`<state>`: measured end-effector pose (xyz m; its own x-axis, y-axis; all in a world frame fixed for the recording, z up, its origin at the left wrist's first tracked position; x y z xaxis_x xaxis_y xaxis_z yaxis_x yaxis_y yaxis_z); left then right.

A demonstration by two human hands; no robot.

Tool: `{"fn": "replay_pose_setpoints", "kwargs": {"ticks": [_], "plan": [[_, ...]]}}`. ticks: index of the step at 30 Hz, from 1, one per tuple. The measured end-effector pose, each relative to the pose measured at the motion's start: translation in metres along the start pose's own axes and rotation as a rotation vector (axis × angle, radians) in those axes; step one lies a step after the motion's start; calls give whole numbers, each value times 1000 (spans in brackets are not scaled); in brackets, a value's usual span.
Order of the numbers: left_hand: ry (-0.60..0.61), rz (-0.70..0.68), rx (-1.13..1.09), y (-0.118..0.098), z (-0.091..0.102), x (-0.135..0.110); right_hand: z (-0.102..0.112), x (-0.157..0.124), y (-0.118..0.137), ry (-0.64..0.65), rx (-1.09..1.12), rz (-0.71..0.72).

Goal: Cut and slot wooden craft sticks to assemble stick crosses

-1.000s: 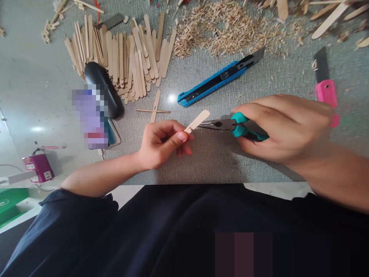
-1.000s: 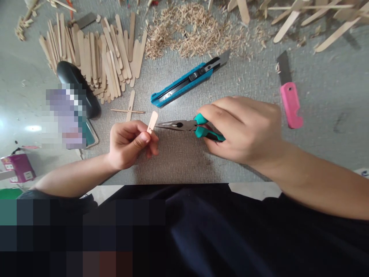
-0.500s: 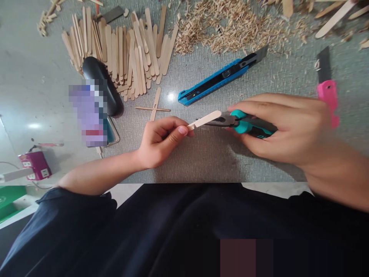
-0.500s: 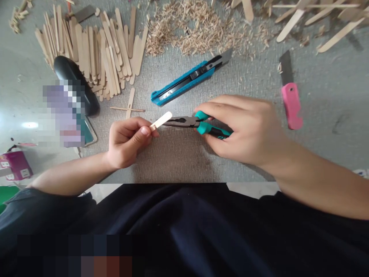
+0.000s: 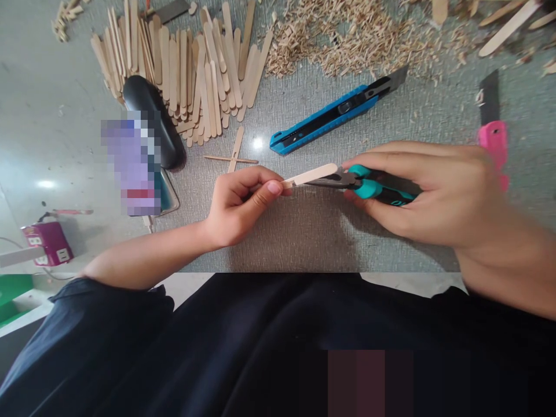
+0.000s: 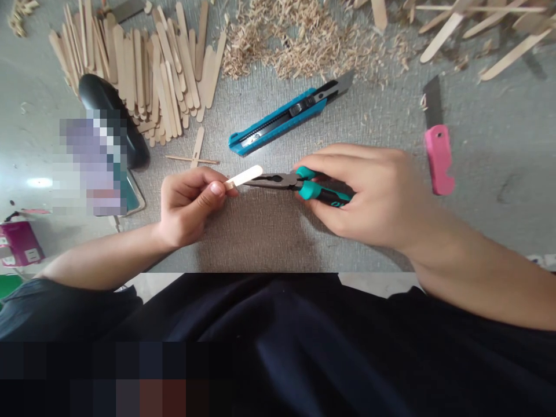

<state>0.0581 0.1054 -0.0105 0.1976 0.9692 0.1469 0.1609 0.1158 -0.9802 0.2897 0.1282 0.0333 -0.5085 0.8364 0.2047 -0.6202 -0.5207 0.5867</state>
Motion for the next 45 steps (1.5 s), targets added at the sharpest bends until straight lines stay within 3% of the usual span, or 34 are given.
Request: {"fn": "replay_pose_setpoints", "kwargs": {"ticks": [8,22,29,36,45], "plan": [[52,-45,-72,-9,-7,3,-1,0,2,70,83,-7],[107,25,-65,-5,-10,3,-3,2,3,215,177,-43],[184,7,-166,-11,-17,6,-9,4,6,359,252,-60],[194,53,-140,-8,-18,6,-10,-1,5,332,227,-83],[260,-23,-63,-15,-18,8,-10,-3,9,325,162,-35]]}}
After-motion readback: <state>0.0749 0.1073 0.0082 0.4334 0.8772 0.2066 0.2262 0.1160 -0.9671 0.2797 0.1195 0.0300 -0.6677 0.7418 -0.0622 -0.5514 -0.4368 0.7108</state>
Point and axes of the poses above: each hand's wrist, its own x-axis towards the middle knuckle, its own z-axis out of the back of the hand, y = z × x, the point moved 8 cm from there along x, towards the middle knuckle, and after that the axes turned 10 degrees about -z, right-handed, at the moved point
